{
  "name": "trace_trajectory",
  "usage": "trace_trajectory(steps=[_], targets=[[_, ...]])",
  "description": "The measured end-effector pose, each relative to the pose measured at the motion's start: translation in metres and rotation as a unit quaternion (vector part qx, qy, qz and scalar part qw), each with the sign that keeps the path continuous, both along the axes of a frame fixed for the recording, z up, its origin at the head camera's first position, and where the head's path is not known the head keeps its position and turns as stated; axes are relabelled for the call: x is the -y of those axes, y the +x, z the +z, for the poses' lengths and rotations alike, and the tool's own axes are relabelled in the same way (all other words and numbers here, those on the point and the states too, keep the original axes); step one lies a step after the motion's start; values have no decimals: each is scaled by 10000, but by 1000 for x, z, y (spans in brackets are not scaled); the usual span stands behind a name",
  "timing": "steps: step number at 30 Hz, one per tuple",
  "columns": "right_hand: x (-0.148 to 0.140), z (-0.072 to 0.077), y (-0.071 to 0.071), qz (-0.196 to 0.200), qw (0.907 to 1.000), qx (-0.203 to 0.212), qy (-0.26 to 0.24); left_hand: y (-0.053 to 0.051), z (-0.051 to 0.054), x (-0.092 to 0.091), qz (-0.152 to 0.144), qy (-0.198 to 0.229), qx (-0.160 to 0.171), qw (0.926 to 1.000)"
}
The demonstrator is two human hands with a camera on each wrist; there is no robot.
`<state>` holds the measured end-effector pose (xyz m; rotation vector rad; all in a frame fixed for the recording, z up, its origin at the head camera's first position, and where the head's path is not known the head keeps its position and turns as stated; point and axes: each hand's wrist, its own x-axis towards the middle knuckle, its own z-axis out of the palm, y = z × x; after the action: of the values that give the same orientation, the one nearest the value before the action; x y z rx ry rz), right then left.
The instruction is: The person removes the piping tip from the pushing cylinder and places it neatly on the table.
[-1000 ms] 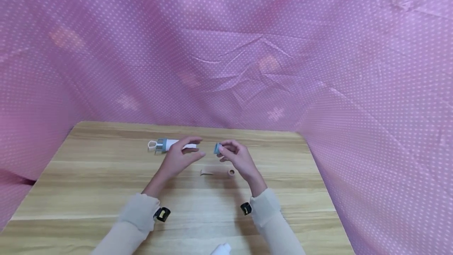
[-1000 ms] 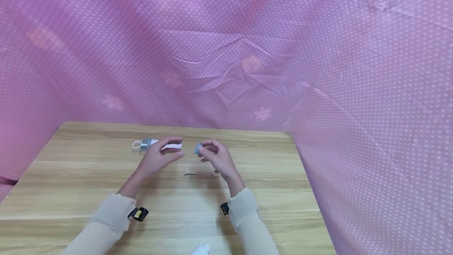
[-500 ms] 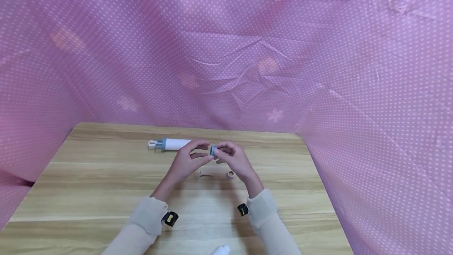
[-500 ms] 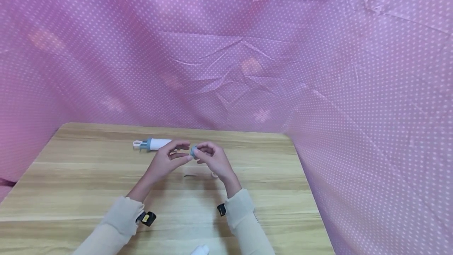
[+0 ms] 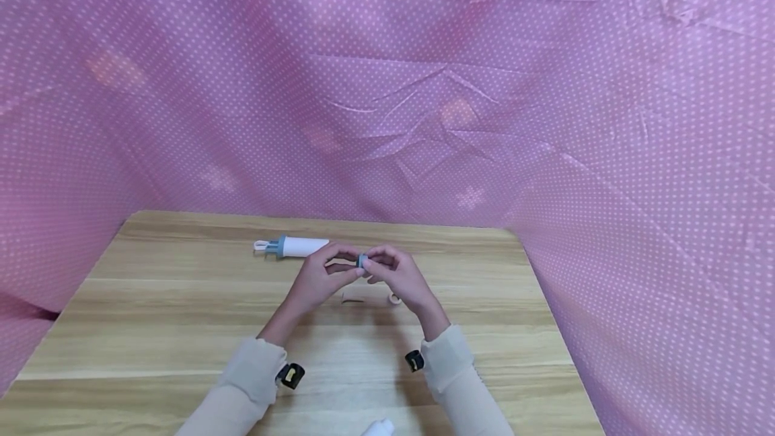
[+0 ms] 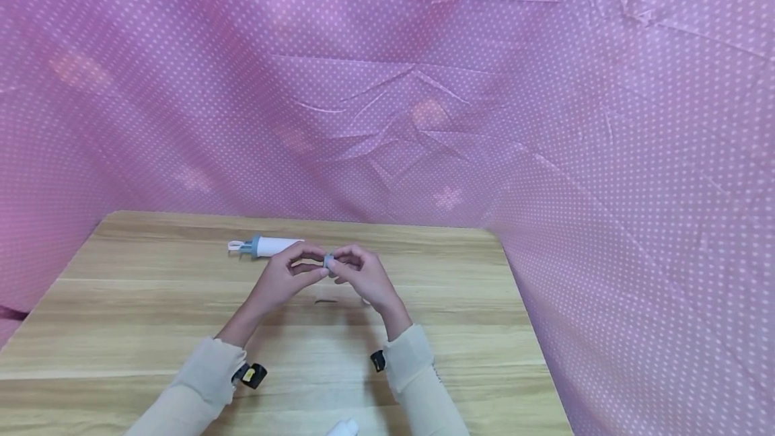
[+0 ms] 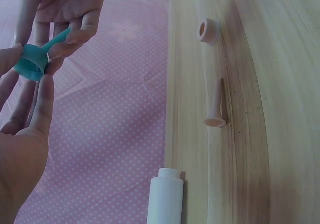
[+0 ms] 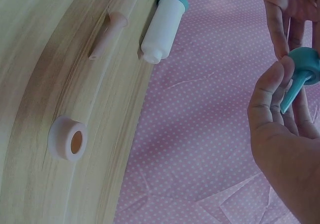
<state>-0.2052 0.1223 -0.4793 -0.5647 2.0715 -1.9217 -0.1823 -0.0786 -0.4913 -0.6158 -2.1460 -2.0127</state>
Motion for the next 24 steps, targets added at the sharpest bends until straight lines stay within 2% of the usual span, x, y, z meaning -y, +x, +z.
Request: trace_trajectory(steps=[6, 11, 18, 24], targets=[[-3, -3, -2, 157, 9996, -199, 77, -2, -2, 0, 6, 110, -17, 9999], [-6, -11, -3, 201, 9996, -119, 185, -4, -4, 2, 78, 232, -115, 9996], [-9, -15, -1, 6, 9999, -34, 150, -4, -4, 5, 262, 211, -113, 9994], [-11, -16, 1, -289, 9991, 92, -296, -2, -6, 6, 360, 202, -64, 9991]])
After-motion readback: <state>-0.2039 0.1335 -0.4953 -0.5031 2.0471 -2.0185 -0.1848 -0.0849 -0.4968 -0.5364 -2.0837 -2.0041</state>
